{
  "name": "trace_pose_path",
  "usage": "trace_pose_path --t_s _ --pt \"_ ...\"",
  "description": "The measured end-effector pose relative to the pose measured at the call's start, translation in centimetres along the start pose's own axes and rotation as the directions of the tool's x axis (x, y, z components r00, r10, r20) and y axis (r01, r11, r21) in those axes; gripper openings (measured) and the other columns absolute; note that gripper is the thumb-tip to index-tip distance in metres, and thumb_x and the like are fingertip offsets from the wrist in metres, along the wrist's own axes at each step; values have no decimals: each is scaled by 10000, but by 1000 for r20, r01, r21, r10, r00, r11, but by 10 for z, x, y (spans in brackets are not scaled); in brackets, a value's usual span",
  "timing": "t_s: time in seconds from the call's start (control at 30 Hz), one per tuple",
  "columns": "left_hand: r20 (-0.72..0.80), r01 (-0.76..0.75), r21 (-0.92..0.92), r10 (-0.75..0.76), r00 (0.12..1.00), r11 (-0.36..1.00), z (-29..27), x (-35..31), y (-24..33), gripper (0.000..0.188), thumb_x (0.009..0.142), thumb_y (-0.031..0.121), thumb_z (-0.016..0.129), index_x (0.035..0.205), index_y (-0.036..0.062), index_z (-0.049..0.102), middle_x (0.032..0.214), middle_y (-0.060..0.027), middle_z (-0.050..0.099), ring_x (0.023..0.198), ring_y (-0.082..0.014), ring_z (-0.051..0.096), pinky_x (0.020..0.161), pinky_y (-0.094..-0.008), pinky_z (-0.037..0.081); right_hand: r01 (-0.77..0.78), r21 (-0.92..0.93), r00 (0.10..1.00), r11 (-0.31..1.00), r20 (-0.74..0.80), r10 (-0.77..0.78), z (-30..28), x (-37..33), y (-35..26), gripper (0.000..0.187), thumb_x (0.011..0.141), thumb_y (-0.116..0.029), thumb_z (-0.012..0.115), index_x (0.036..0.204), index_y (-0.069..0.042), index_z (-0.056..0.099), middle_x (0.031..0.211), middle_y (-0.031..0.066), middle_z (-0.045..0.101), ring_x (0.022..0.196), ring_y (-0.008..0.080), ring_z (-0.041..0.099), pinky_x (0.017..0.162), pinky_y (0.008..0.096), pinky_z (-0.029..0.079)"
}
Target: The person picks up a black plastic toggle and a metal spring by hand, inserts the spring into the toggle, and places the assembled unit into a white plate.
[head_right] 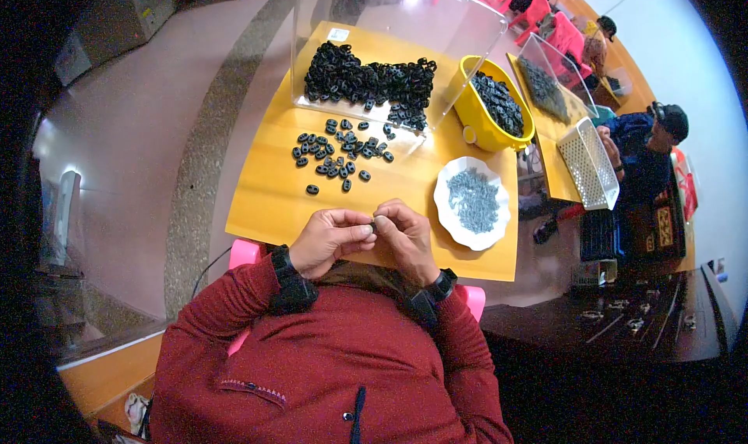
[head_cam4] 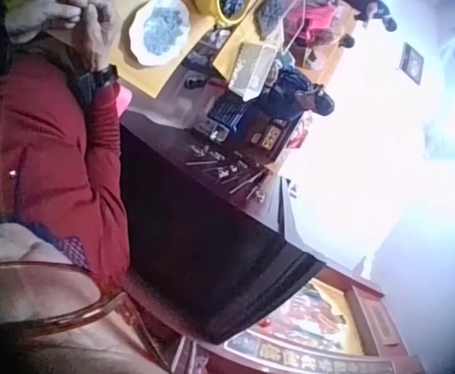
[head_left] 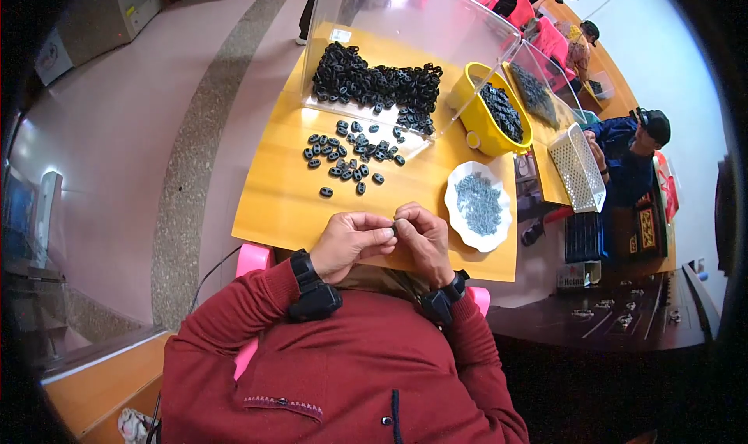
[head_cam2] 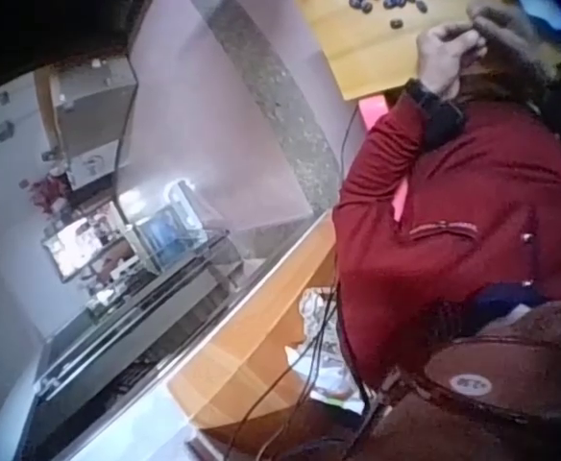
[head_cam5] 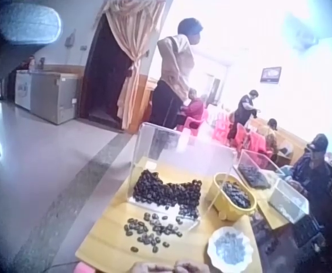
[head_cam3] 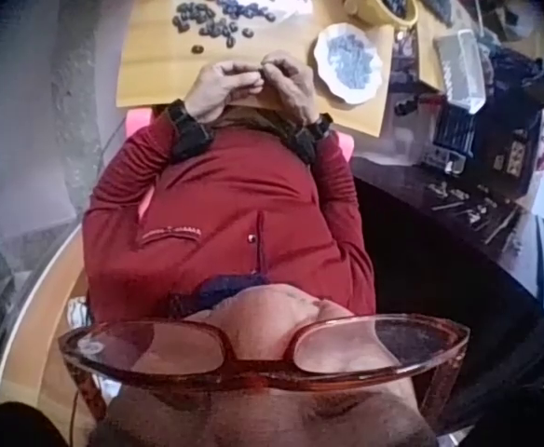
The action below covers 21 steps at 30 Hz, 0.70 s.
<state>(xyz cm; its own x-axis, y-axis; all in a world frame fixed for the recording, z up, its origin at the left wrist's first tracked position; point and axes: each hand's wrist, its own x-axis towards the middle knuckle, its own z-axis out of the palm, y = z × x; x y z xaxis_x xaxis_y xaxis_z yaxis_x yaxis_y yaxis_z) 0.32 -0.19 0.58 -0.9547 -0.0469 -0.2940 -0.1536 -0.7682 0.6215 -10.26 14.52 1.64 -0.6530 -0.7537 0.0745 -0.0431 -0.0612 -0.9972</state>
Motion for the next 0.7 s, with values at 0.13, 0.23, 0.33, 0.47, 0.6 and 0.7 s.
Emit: trace_pose_path --t_s 0.13,0.23,0.33,0.47,0.6,0.7 --pt "-14 -15 -39 15 1000 999 0 0 -1 143 882 25 615 1015 -26 601 949 -93 650 845 -152 657 763 -260 568 24 71 1000 997 18 -25 1 -2 0 38 895 -26 576 910 10 573 924 16 542 838 75 506 759 209 420" --pt "-20 -28 -53 27 999 998 0 0 -2 152 889 29 606 1029 -27 597 947 -92 648 845 -156 658 768 -271 570 -4 56 1000 998 7 4 2 -2 0 41 895 -30 577 907 9 572 928 15 540 846 77 506 763 211 420" --pt "-20 -13 -57 12 1000 998 0 0 -2 173 893 33 600 1056 -26 593 946 -91 645 842 -160 659 777 -285 571 -2 27 1000 1000 7 1 1 -2 2 45 897 -35 579 904 9 572 925 10 540 842 73 506 761 210 421" --pt "-9 -16 -36 15 1000 999 -1 1 -1 202 891 29 600 1082 -32 580 953 -93 639 847 -164 658 779 -290 571 -40 115 999 993 -8 42 4 1 0 70 918 -59 573 903 8 580 867 -6 575 786 54 527 716 199 444" --pt "-9 -10 -21 10 1000 1000 -1 2 0 222 884 26 604 1095 -38 571 956 -95 639 851 -167 658 779 -292 570 -76 125 997 989 19 74 2 2 -1 61 911 -50 578 910 10 586 913 1 557 799 65 518 730 199 426" --pt "-17 -13 -33 12 1000 999 0 2 0 214 876 11 605 1073 -56 558 972 -115 635 846 -170 660 765 -279 572 -74 158 997 985 19 71 0 0 1 64 911 -50 580 916 13 590 918 3 560 798 63 521 723 199 429"
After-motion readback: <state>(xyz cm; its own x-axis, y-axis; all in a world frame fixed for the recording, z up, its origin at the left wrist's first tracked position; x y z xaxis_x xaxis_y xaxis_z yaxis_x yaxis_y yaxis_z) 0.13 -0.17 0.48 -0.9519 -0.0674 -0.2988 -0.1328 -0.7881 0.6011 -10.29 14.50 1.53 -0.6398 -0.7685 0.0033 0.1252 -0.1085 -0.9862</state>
